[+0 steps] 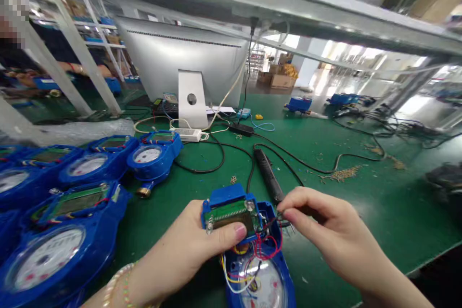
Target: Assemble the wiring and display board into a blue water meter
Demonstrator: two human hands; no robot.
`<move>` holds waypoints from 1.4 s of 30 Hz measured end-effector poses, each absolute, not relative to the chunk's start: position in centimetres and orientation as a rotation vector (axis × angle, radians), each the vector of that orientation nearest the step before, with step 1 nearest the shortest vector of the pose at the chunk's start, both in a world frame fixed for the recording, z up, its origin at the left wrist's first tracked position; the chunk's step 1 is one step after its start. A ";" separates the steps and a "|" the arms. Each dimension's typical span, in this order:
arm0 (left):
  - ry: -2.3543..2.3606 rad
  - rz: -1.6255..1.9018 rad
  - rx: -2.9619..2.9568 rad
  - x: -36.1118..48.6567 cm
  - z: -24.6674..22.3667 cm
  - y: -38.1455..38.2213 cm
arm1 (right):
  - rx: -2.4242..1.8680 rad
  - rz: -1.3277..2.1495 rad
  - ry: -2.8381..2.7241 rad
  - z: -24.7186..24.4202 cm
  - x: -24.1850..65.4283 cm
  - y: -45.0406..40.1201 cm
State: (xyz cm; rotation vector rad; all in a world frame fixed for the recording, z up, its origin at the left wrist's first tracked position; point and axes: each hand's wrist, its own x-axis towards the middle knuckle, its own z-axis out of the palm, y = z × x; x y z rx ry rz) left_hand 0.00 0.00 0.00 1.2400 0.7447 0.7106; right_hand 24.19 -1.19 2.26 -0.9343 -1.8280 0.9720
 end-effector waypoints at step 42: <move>0.662 0.782 0.887 0.8 0.4 -0.4 | -0.784 1.273 -1.698 0.6 24.0 -0.3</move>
